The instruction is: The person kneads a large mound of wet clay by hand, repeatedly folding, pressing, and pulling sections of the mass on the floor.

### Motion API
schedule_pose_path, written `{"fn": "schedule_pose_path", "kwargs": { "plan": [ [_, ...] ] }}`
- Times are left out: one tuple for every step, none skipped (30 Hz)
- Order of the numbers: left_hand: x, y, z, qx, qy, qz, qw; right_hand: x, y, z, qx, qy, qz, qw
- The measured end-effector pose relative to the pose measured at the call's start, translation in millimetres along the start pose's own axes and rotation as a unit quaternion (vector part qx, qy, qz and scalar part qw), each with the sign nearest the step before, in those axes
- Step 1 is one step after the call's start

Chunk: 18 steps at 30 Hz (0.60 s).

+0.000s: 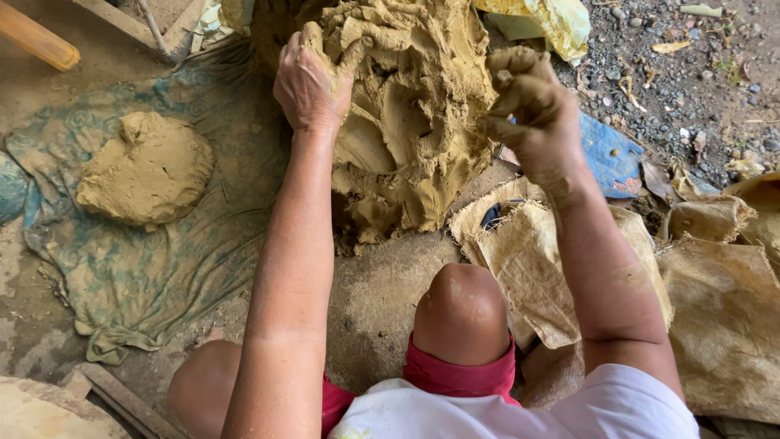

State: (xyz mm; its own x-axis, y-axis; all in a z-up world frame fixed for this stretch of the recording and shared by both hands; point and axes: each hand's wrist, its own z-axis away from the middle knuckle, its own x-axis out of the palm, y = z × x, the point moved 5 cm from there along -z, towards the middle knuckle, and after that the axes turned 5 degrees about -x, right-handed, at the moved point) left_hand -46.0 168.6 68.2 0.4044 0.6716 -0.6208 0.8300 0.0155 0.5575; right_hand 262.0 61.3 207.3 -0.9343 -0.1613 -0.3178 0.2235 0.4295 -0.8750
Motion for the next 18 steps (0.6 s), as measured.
{"fn": "schedule_pose_path", "kwargs": {
  "plan": [
    [-4, 4, -1, 0.016, 0.019, -0.009, 1.0, -4, -7, -2, -0.011, 0.002, -0.055, 0.998],
    [-5, 4, 0, 0.003, 0.003, -0.005, 1.0, -7, -13, -4, -0.023, 0.002, -0.111, 0.994],
    [-7, 5, 2, -0.01, -0.013, 0.0, 1.0, -8, -19, -5, -0.034, 0.002, -0.167, 0.985],
    [-9, 4, 4, -0.023, -0.03, 0.003, 0.999, -8, -24, -4, -0.03, -0.005, -0.173, 0.985],
    [-13, 6, 3, -0.027, -0.024, -0.004, 0.999, -10, -30, -2, -0.026, -0.012, -0.178, 0.984],
    [-15, 8, 3, -0.03, -0.019, -0.011, 0.999, -12, -36, 1, -0.021, -0.018, -0.184, 0.983],
    [-18, 10, 4, -0.034, -0.014, -0.018, 0.999, -14, -39, 2, 0.002, -0.019, -0.171, 0.985],
    [-20, 12, 4, -0.04, -0.03, -0.014, 0.999, -17, -42, 3, 0.024, -0.02, -0.156, 0.987],
    [-22, 14, 4, -0.047, -0.046, -0.011, 0.998, -18, -44, 3, 0.046, -0.021, -0.142, 0.989],
    [-22, 15, 5, -0.054, -0.062, -0.006, 0.997, -22, -50, 3, 0.024, -0.034, -0.099, 0.994],
    [-25, 17, 5, -0.036, -0.039, -0.008, 0.999, -28, -57, 4, 0.002, -0.046, -0.057, 0.997],
    [-26, 18, 5, -0.018, -0.015, -0.008, 1.0, -31, -63, 4, -0.02, -0.058, -0.013, 0.998],
    [-25, 17, 5, 0.001, 0.008, -0.008, 1.0, -33, -68, 4, -0.051, -0.071, -0.002, 0.996],
    [-20, 13, 5, -0.004, 0.004, -0.002, 1.0, -38, -74, 4, -0.081, -0.085, 0.01, 0.993],
    [-13, 8, 4, -0.009, -0.001, 0.004, 1.0, -41, -77, 5, -0.111, -0.1, 0.022, 0.989],
    [-6, 2, 5, -0.015, -0.006, 0.009, 1.0, -43, -74, 6, -0.1, -0.108, 0.016, 0.989],
    [1, -2, 2, -0.014, 0.006, 0.005, 1.0, -46, -70, 7, -0.089, -0.116, 0.01, 0.989],
    [8, -6, -1, -0.014, 0.018, 0.001, 1.0, -49, -66, 7, -0.077, -0.125, 0.003, 0.989]
  ]
}}
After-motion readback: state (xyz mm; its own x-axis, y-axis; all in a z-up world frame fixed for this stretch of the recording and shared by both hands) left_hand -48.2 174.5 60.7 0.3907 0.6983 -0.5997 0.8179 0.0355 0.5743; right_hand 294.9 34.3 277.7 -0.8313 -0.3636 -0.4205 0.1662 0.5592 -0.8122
